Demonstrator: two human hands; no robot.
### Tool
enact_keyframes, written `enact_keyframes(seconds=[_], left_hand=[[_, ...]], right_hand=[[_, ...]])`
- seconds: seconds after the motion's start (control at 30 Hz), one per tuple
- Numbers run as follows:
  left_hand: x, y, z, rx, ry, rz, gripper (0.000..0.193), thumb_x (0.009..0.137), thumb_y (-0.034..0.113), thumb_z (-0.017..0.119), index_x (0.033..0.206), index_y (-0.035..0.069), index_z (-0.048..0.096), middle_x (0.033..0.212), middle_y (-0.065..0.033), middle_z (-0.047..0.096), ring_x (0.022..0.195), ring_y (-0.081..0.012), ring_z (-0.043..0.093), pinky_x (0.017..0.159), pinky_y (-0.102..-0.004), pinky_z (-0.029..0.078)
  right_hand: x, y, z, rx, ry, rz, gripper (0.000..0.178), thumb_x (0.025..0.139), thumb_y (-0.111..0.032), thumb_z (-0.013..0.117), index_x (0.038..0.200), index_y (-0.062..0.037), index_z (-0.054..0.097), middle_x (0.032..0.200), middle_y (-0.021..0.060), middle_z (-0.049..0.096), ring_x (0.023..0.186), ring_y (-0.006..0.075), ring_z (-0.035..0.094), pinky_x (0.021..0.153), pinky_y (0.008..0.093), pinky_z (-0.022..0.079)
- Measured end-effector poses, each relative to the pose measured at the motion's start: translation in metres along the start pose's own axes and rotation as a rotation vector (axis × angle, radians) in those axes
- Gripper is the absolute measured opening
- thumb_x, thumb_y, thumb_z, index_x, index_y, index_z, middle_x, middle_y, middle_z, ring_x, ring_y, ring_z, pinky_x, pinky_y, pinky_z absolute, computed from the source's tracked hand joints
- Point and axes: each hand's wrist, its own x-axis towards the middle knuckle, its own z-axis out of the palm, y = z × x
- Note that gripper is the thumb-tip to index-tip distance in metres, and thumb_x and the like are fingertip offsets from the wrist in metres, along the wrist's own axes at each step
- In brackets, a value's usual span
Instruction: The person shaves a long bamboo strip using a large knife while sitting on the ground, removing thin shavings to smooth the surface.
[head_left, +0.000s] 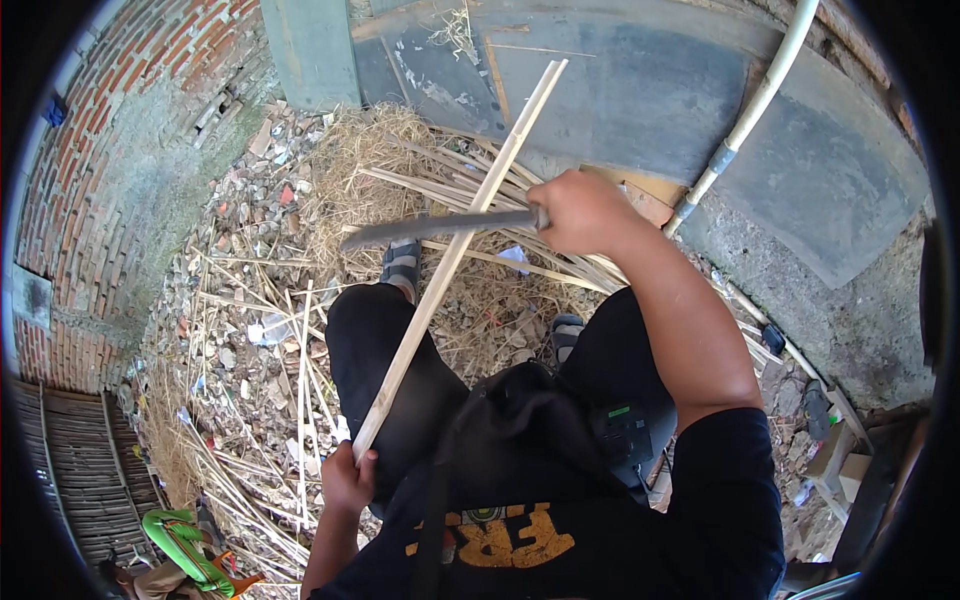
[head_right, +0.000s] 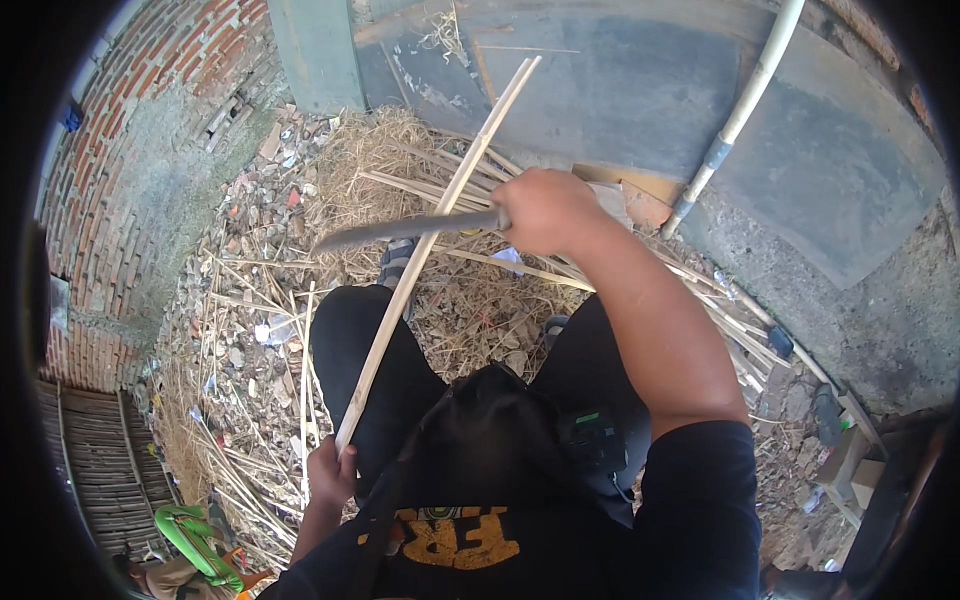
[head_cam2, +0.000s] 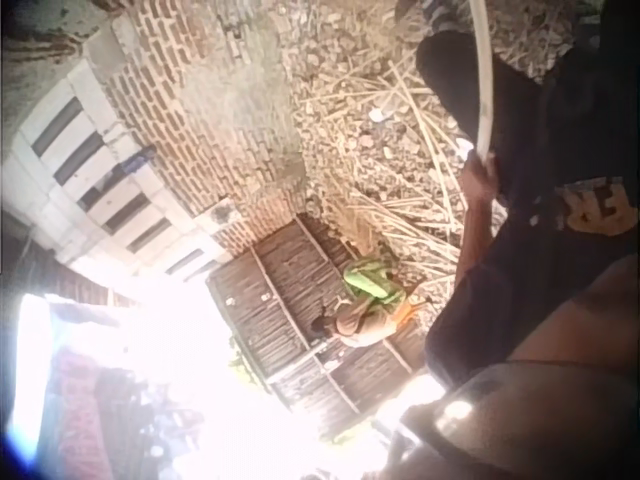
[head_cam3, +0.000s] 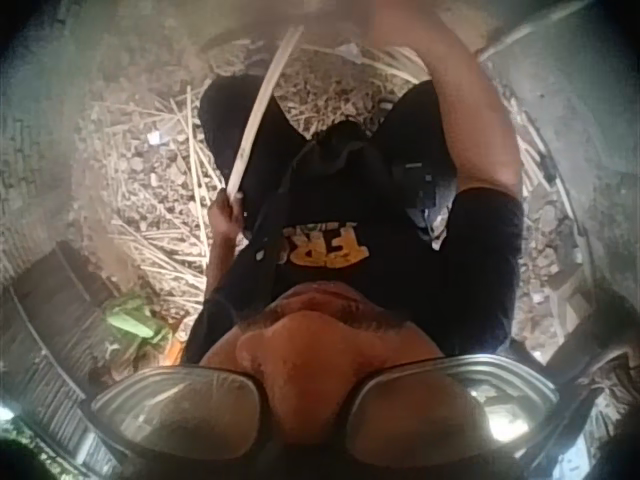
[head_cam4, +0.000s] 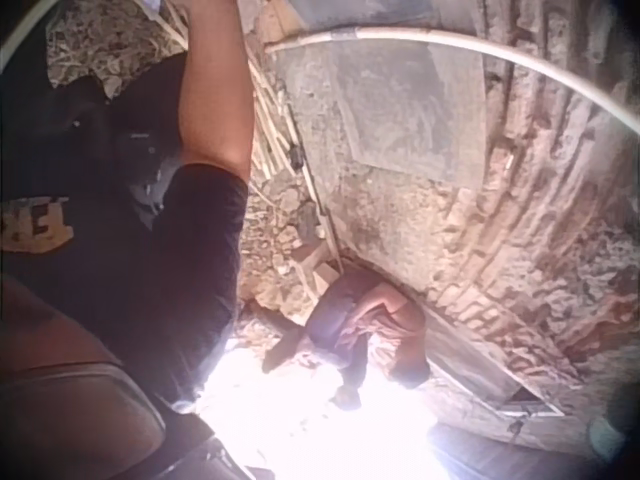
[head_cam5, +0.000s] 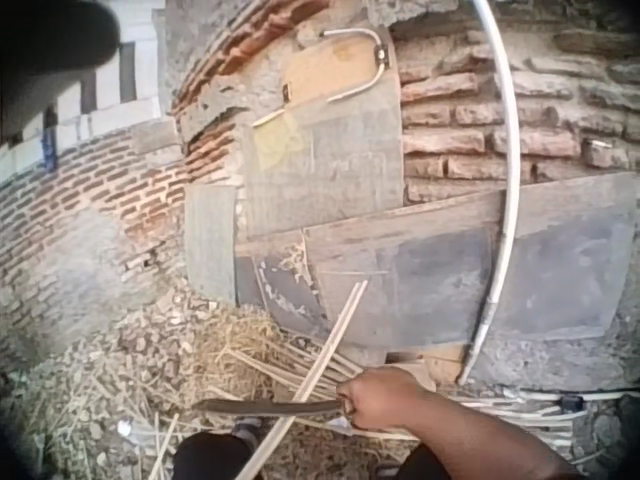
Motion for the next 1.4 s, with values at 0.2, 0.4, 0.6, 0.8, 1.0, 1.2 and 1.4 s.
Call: enact_keyframes(seconds=[0.2,0.4,0.6,0.8,1.0,1.2,1.4], left_hand=[[0.009,0.001,0.006,-0.018,0.033,0.015,0.045,0.094,0.039,0.065,0.073,0.003,0.047,0.054,-0.0196,0.051,0.051,-0.0455,0.055,0.048,-0.0497,0.041],[0.000,0.004,-0.006,-0.092,-0.051,-0.052,0.051,0.095,0.045,0.062,0.071,0.002,0.047,0.057,-0.0203,0.054,0.054,-0.0453,0.056,0.049,-0.0471,0.040],[-0.026,-0.007,-0.011,-0.287,-0.185,-0.059,0.054,0.098,0.048,0.055,0.074,0.001,0.050,0.057,-0.0161,0.051,0.052,-0.0242,0.054,0.049,-0.0406,0.038],[-0.023,-0.012,-0.014,-0.325,-0.274,-0.106,0.052,0.101,0.046,0.051,0.075,0.001,0.052,0.057,-0.0124,0.050,0.054,-0.0214,0.049,0.052,-0.0387,0.039],[-0.024,-0.025,0.000,-0.488,-0.245,-0.062,0.055,0.101,0.049,0.049,0.076,0.000,0.054,0.057,-0.0134,0.052,0.051,-0.0234,0.051,0.051,-0.0383,0.038],[-0.018,-0.014,-0.009,-0.197,-0.190,-0.025,0.053,0.100,0.047,0.050,0.071,0.002,0.050,0.055,-0.0197,0.051,0.051,-0.0410,0.056,0.047,-0.0440,0.039],[-0.023,-0.015,-0.003,-0.272,-0.187,-0.058,0.054,0.100,0.048,0.050,0.072,0.002,0.049,0.055,-0.0205,0.051,0.053,-0.0434,0.056,0.047,-0.0456,0.039]], right_hand=[[0.026,0.084,0.013,0.315,0.196,0.301,0.038,0.076,-0.022,0.070,0.108,-0.0018,0.070,0.099,0.0230,0.071,0.093,0.0364,0.068,0.086,0.0410,0.054],[0.010,0.056,-0.011,0.283,0.200,0.325,0.036,0.076,-0.021,0.068,0.109,-0.0072,0.071,0.102,0.0205,0.071,0.099,0.0375,0.067,0.088,0.0432,0.054],[-0.004,0.028,-0.011,0.082,0.011,0.080,0.035,0.077,-0.021,0.073,0.106,-0.0019,0.071,0.085,0.0214,0.070,0.084,0.0363,0.068,0.078,0.0437,0.053],[0.011,0.059,-0.010,0.284,0.092,0.311,0.045,0.076,-0.018,0.066,0.118,-0.0003,0.068,0.104,0.0251,0.070,0.099,0.0385,0.067,0.089,0.0430,0.053],[0.008,-0.003,-0.002,-0.046,-0.118,-0.030,0.044,0.077,-0.022,0.072,0.112,0.0042,0.068,0.095,0.0266,0.070,0.088,0.0368,0.069,0.082,0.0415,0.054],[0.019,0.076,0.007,0.244,0.221,0.300,0.044,0.076,-0.017,0.064,0.115,0.0030,0.068,0.103,0.0273,0.070,0.098,0.0384,0.068,0.089,0.0420,0.053],[0.002,0.003,-0.008,0.058,-0.061,0.108,0.028,0.073,-0.014,0.064,0.099,-0.0068,0.072,0.091,0.0192,0.071,0.088,0.0371,0.068,0.083,0.0469,0.053]])
